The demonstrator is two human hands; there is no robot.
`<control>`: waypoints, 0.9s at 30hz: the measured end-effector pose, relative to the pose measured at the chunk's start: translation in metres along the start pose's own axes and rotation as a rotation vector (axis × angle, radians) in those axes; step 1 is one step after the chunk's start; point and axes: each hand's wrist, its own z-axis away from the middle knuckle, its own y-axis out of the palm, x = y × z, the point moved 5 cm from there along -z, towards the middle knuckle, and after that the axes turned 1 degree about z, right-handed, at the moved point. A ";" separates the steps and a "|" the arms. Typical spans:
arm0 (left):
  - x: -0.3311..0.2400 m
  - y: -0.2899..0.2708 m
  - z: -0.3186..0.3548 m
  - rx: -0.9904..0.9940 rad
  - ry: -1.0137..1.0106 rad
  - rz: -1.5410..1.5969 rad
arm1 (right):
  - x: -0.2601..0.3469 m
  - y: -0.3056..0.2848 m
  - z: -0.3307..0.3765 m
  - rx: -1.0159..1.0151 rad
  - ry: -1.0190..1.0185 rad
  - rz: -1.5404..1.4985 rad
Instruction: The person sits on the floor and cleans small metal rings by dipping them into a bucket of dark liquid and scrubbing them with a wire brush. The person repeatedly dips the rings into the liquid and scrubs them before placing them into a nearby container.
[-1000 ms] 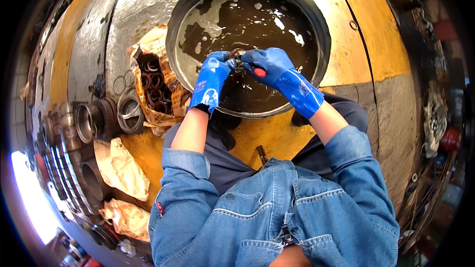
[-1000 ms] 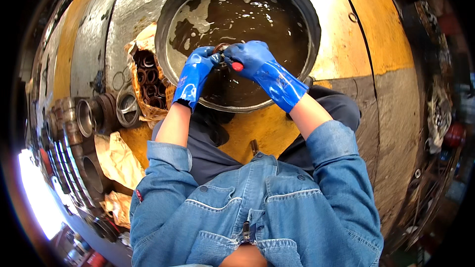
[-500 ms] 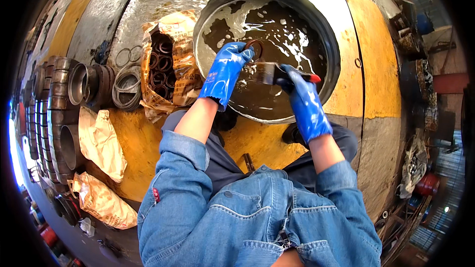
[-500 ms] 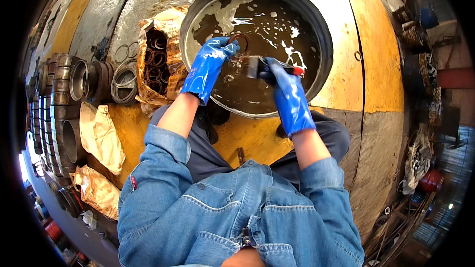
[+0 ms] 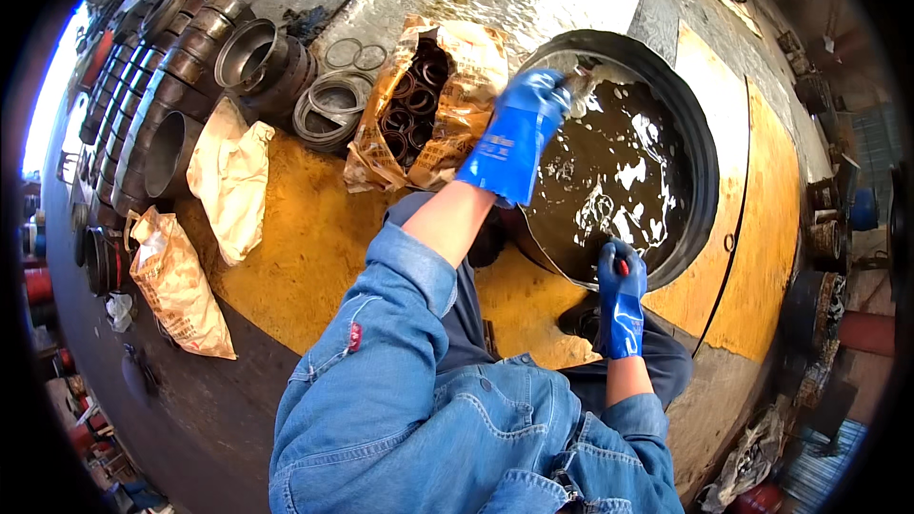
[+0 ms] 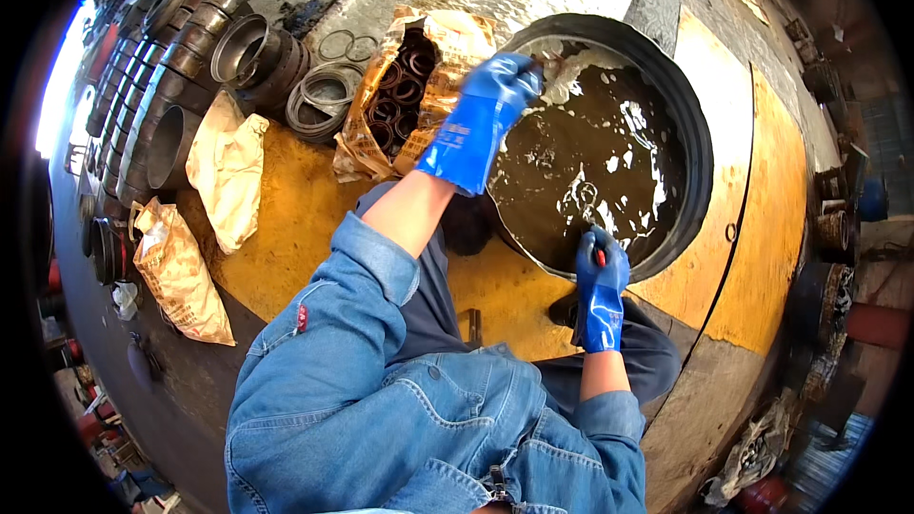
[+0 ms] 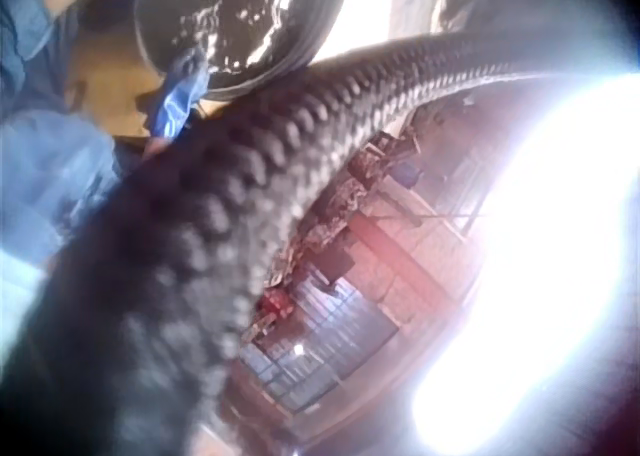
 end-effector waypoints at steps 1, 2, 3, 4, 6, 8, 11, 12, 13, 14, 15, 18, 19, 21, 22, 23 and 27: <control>-0.020 -0.027 -0.004 -0.094 -0.121 -0.134 | 0.004 0.000 0.000 0.026 0.051 0.018; -0.028 -0.050 -0.003 -0.187 -0.127 -0.360 | 0.008 -0.001 -0.001 0.010 0.007 -0.020; -0.034 -0.070 -0.003 -0.273 -0.152 -0.580 | 0.007 -0.001 -0.001 0.009 -0.003 -0.013; -0.040 -0.083 0.000 -0.350 -0.056 -0.896 | 0.006 0.000 -0.001 0.011 -0.015 -0.007; -0.031 -0.090 -0.004 -0.268 -0.159 -0.948 | 0.001 0.004 -0.002 0.022 -0.040 -0.019; -0.033 -0.079 -0.005 -0.181 -0.166 -0.966 | 0.003 0.004 -0.001 0.008 -0.072 0.002; -0.024 -0.043 -0.005 -0.058 -0.106 -0.997 | 0.005 0.003 -0.001 0.069 0.013 -0.030; -0.029 -0.022 -0.003 0.036 -0.155 -1.008 | 0.002 0.001 0.000 0.079 0.056 -0.017; 0.000 -0.019 -0.005 0.007 -0.037 -0.860 | 0.005 0.006 -0.001 0.042 -0.055 -0.069; 0.014 -0.003 0.004 0.038 0.044 -0.806 | 0.008 0.004 0.000 0.027 -0.056 -0.074; 0.024 0.015 0.017 0.051 0.136 -0.751 | 0.004 0.005 -0.002 0.062 -0.015 -0.062; 0.045 0.066 0.051 0.264 0.229 -0.793 | 0.009 0.003 -0.002 -0.030 -0.110 -0.087; 0.041 0.090 0.052 0.509 -0.007 -0.915 | 0.006 0.001 0.002 -0.096 -0.118 -0.073; 0.050 0.115 0.060 0.741 -0.180 -1.061 | 0.014 0.001 0.001 -0.121 -0.119 -0.057; 0.059 0.124 0.065 0.836 -0.236 -1.094 | 0.014 0.001 -0.001 -0.083 -0.098 -0.049; 0.062 0.129 0.068 0.866 -0.108 -1.116 | 0.011 0.005 -0.001 -0.056 -0.044 -0.010; 0.082 0.145 0.063 0.945 -0.130 -1.312 | 0.009 0.003 -0.001 0.015 0.092 0.047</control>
